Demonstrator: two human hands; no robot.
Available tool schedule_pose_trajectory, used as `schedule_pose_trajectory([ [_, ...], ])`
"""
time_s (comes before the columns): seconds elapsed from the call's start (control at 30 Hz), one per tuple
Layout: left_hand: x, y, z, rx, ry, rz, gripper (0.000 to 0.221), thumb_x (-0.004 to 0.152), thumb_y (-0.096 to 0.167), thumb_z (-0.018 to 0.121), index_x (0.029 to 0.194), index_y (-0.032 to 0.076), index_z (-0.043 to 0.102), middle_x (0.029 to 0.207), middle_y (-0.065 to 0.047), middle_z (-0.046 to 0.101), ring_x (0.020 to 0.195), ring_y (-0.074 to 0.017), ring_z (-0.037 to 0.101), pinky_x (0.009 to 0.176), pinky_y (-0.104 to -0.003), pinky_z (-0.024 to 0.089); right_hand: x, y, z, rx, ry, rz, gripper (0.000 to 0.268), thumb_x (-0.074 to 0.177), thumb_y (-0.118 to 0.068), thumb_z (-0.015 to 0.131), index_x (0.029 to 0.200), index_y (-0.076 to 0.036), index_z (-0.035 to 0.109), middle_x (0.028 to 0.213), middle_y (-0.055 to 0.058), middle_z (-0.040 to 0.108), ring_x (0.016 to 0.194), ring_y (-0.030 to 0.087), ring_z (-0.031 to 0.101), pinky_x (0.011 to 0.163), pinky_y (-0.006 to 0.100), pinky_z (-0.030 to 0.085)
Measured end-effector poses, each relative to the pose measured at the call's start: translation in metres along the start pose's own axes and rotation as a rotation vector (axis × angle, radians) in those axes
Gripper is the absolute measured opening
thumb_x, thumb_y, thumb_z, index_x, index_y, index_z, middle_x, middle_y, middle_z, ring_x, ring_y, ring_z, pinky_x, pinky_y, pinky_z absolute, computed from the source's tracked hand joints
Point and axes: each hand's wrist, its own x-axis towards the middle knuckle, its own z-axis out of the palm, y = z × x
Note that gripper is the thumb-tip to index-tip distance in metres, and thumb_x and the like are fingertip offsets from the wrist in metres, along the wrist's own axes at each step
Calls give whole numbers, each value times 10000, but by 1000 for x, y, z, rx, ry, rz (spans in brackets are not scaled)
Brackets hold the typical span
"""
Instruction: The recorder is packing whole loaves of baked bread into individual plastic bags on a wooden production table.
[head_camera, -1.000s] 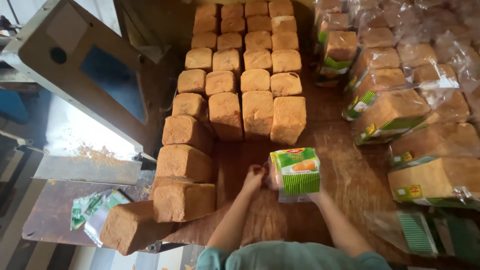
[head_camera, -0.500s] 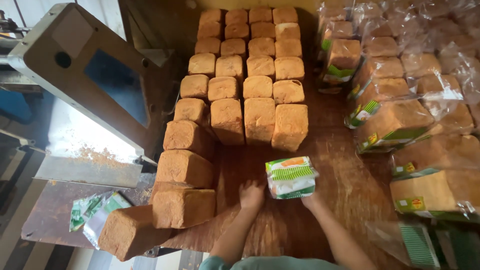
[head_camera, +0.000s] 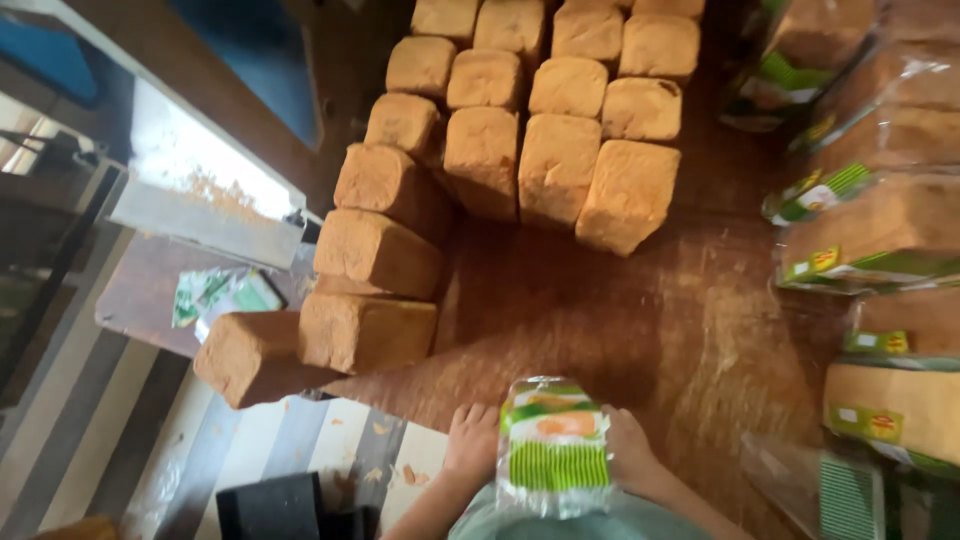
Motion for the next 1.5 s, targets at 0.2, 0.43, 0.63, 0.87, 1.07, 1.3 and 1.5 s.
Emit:
schedule_pose_trajectory([
  [0.2, -40, 16, 8, -69, 306, -12, 417, 767, 226, 585, 1127, 24, 648, 1035, -102, 631, 1019, -296, 600, 926, -468, 436, -11, 30, 66, -119, -97, -67, 260, 790, -318, 696, 954, -118, 709, 982, 112, 677, 947, 314, 590, 777, 461, 446],
  [0.43, -39, -9, 38, -162, 352, -91, 227, 780, 201, 639, 968, 88, 697, 919, -43, 652, 890, -256, 615, 793, -450, 451, -20, 27, 63, 8, -65, -76, 225, 833, -320, 657, 939, -130, 712, 930, 102, 708, 887, 315, 638, 735, 478, 472],
  [0.63, -13, 0, 14, -179, 198, 102, 208, 669, 223, 776, 633, 131, 593, 736, -73, 586, 774, -301, 588, 709, -469, 460, -40, 31, 41, 495, -203, 149, 270, 887, -293, 683, 1057, -97, 759, 976, 127, 747, 888, 254, 685, 790, 401, 562],
  [0.87, 38, 43, 2, -623, 39, 207, 239, 772, 153, 807, 727, 70, 587, 744, -111, 572, 695, -318, 579, 604, -446, 471, -79, 38, -59, 947, -538, 199, 258, 957, -237, 711, 1096, -26, 769, 1012, 65, 760, 943, 135, 676, 873, 307, 531],
  [1.07, 128, 110, -73, -1211, -36, -208, 278, 880, 37, 713, 733, 84, 482, 671, -22, 577, 631, -120, 598, 542, -296, 502, -100, 97, -99, 1476, -32, 107, 229, 910, -139, 651, 1038, 22, 752, 947, 94, 739, 893, 190, 691, 789, 319, 513],
  [1.3, 223, 169, -108, -1624, 65, -104, 276, 919, -18, 635, 765, 107, 442, 735, -19, 584, 650, -92, 551, 584, -237, 458, -92, 122, -184, 1992, 464, -161, 195, 1058, -108, 573, 1114, 53, 667, 831, 28, 617, 709, 146, 561, 723, 342, 480],
  [1.5, 257, 175, -76, -1499, 139, -176, 231, 937, 10, 667, 828, 110, 489, 729, 7, 544, 600, -63, 515, 536, -227, 434, -122, 99, -214, 1643, 845, 205, 354, 1033, -223, 519, 1318, -56, 648, 918, 95, 732, 740, 157, 622, 703, 296, 506],
])
